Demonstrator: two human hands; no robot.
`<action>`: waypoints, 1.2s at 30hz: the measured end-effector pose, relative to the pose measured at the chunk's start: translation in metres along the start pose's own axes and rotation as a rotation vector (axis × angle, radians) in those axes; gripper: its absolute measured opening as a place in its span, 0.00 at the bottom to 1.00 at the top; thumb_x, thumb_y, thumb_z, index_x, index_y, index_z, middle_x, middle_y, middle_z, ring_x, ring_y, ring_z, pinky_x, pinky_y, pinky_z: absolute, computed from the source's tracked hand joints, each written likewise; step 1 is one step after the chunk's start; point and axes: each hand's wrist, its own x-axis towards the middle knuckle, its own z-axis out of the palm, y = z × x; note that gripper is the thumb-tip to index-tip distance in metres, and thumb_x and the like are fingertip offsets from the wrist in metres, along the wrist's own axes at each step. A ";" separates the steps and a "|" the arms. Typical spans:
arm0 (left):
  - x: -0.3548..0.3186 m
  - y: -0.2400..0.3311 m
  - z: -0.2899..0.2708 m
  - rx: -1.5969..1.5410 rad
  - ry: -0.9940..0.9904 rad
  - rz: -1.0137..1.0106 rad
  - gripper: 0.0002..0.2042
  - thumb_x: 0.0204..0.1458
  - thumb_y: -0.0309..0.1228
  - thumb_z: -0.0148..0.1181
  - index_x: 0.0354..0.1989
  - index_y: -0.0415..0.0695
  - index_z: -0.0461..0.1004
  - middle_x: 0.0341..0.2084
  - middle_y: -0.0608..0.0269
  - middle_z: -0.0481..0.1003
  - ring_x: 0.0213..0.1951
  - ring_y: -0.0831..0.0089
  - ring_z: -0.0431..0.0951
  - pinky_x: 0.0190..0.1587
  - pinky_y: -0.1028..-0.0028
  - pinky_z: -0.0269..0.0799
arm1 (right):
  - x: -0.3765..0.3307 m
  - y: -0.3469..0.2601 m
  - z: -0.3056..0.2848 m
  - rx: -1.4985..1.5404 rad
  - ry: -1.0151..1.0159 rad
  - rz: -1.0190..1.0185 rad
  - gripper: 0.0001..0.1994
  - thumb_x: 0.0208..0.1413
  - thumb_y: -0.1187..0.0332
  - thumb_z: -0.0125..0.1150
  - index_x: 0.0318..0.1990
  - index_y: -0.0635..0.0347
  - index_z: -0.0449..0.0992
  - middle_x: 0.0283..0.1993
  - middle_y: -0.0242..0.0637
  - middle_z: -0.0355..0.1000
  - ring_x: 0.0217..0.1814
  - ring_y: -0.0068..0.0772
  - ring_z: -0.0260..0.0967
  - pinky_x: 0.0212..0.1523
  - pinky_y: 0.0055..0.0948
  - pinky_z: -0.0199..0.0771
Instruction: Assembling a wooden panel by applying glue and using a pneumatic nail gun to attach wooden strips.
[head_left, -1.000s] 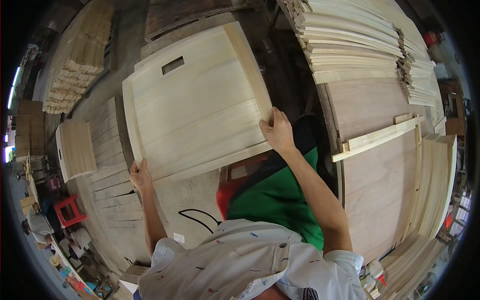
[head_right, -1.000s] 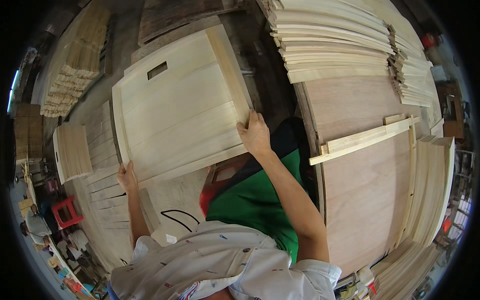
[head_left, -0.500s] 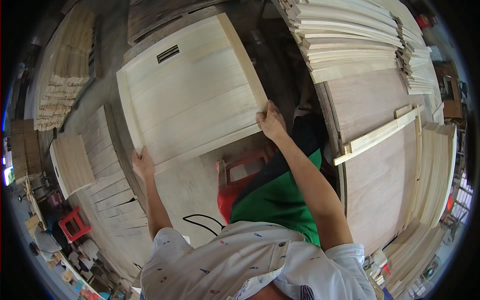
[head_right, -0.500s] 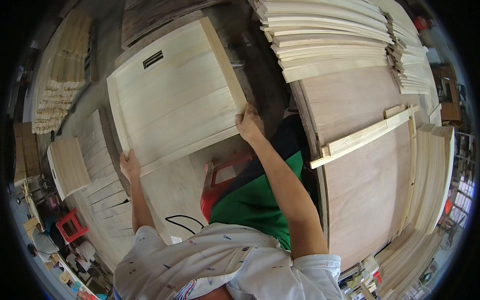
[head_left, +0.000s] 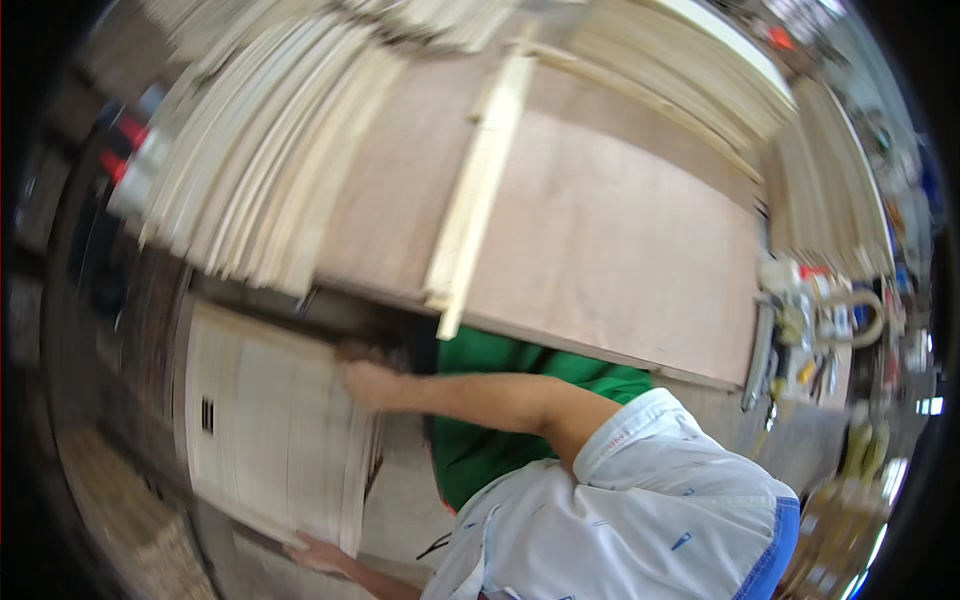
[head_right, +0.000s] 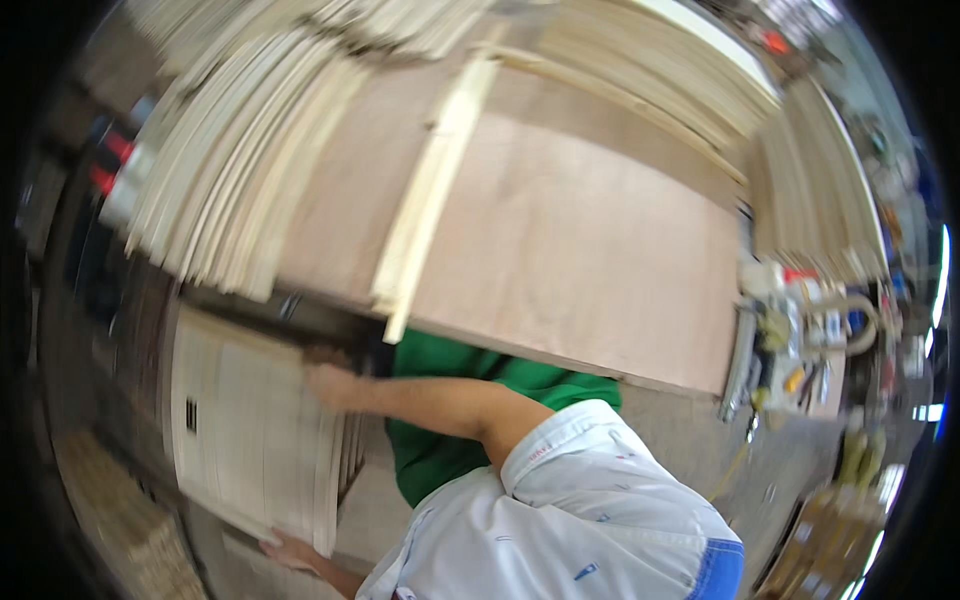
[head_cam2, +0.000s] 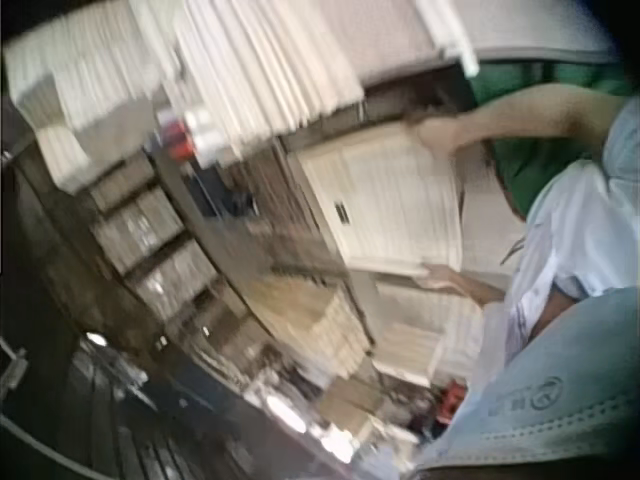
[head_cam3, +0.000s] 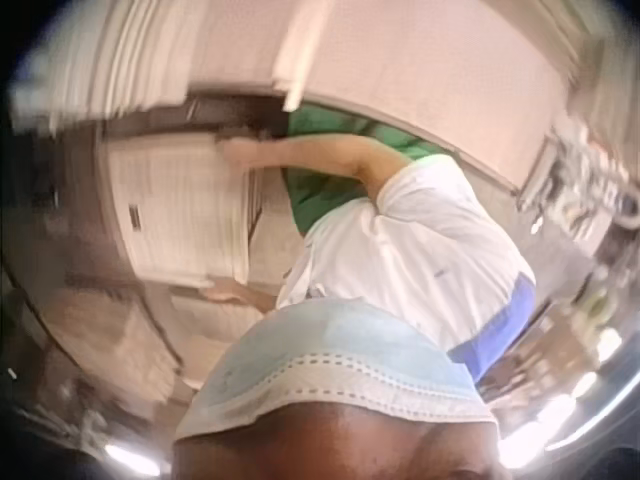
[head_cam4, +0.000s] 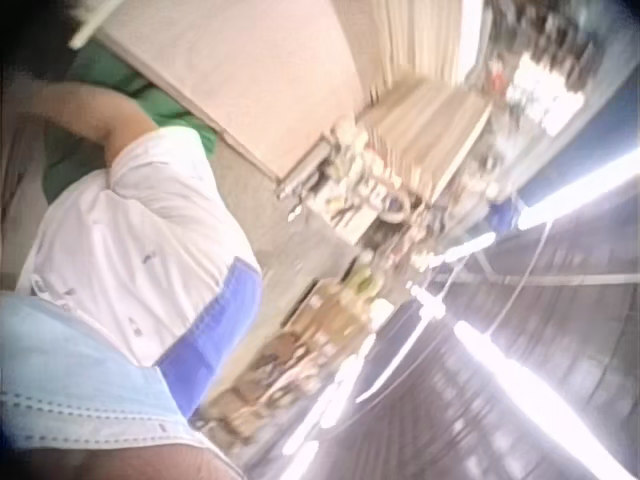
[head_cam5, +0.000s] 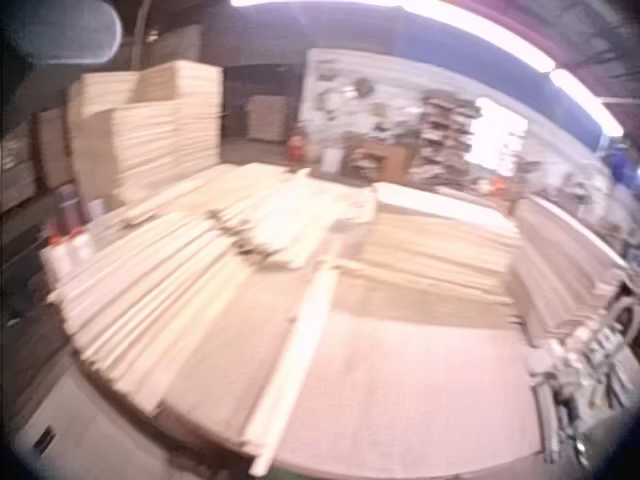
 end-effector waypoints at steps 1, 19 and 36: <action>0.006 0.025 -0.007 -0.099 0.070 0.159 0.27 0.61 0.41 0.54 0.61 0.32 0.63 0.57 0.37 0.65 0.57 0.46 0.67 0.60 0.60 0.65 | -0.015 -0.013 -0.023 0.302 0.397 0.252 0.11 0.46 0.69 0.55 0.30 0.70 0.76 0.42 0.58 0.70 0.45 0.53 0.69 0.44 0.42 0.72; -0.318 0.502 -0.115 -0.966 -1.294 1.661 0.08 0.50 0.17 0.59 0.39 0.36 0.76 0.27 0.54 0.77 0.29 0.64 0.78 0.32 0.73 0.72 | -0.735 0.359 -0.570 -1.286 0.745 1.168 0.13 0.47 0.69 0.59 0.40 0.66 0.76 0.37 0.54 0.76 0.42 0.58 0.74 0.44 0.49 0.73; -0.347 0.510 -0.102 -0.891 -1.323 1.480 0.06 0.51 0.19 0.60 0.38 0.37 0.77 0.29 0.56 0.77 0.31 0.66 0.78 0.35 0.73 0.73 | -0.803 0.376 -0.612 -0.777 0.451 1.744 0.24 0.53 0.50 0.56 0.33 0.69 0.79 0.26 0.45 0.77 0.31 0.41 0.75 0.37 0.38 0.71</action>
